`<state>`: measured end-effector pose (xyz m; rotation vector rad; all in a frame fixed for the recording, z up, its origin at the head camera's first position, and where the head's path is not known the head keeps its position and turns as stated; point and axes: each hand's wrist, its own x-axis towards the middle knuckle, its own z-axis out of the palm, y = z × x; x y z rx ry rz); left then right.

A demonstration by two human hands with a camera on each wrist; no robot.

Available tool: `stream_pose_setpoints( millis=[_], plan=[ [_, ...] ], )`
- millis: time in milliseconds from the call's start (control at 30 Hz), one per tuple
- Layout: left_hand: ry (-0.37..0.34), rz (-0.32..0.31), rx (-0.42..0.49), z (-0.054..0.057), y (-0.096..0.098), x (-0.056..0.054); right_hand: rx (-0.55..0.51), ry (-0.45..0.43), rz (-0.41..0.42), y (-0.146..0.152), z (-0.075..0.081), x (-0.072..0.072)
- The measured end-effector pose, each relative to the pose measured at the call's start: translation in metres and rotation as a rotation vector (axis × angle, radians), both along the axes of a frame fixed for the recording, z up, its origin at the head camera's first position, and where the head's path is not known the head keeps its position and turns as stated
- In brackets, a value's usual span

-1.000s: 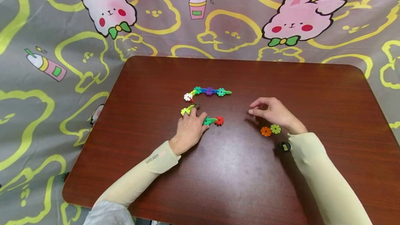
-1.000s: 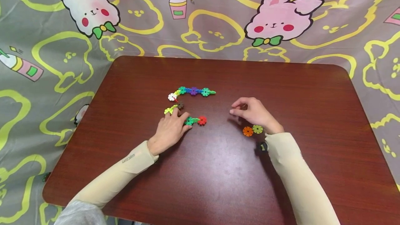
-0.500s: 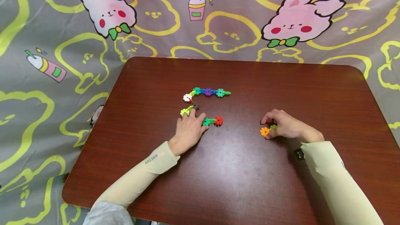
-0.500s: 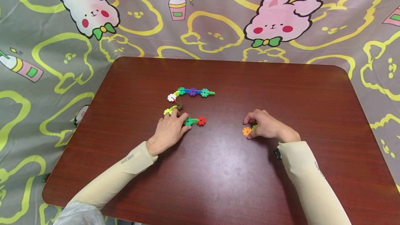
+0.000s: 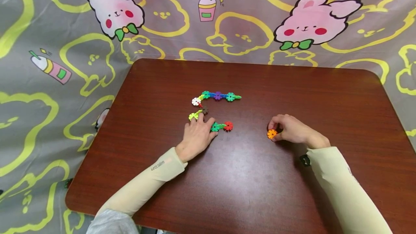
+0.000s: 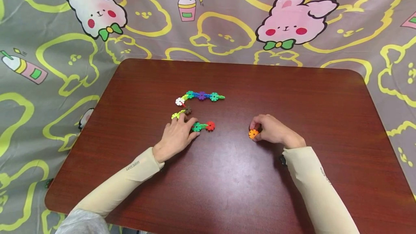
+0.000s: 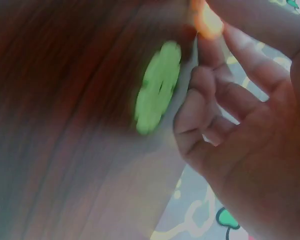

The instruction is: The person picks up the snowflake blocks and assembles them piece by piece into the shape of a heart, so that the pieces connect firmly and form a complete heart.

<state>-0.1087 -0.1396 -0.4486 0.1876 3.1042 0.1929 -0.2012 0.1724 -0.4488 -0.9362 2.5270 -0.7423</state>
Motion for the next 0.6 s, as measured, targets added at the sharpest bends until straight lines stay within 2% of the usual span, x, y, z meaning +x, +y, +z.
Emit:
stream_pose_setpoints(
  millis=[133,267,400,500,600],
  plan=[
    [0.018,0.012,-0.001,0.002,-0.001,0.003,-0.034,-0.043,-0.049,-0.017,-0.002,0.0],
    [0.105,0.009,-0.011,0.004,-0.002,0.005,-0.091,-0.034,-0.058,-0.038,-0.004,0.001],
    [0.18,-0.054,0.057,0.004,-0.003,0.003,-0.137,-0.019,-0.073,-0.057,-0.006,0.001],
    [0.184,-0.119,0.145,0.003,-0.002,0.0,-0.161,-0.01,-0.07,-0.069,-0.009,0.001],
    [0.178,-0.165,0.191,0.002,-0.001,-0.003,-0.174,0.002,-0.053,-0.078,-0.012,0.001]
  ],
)
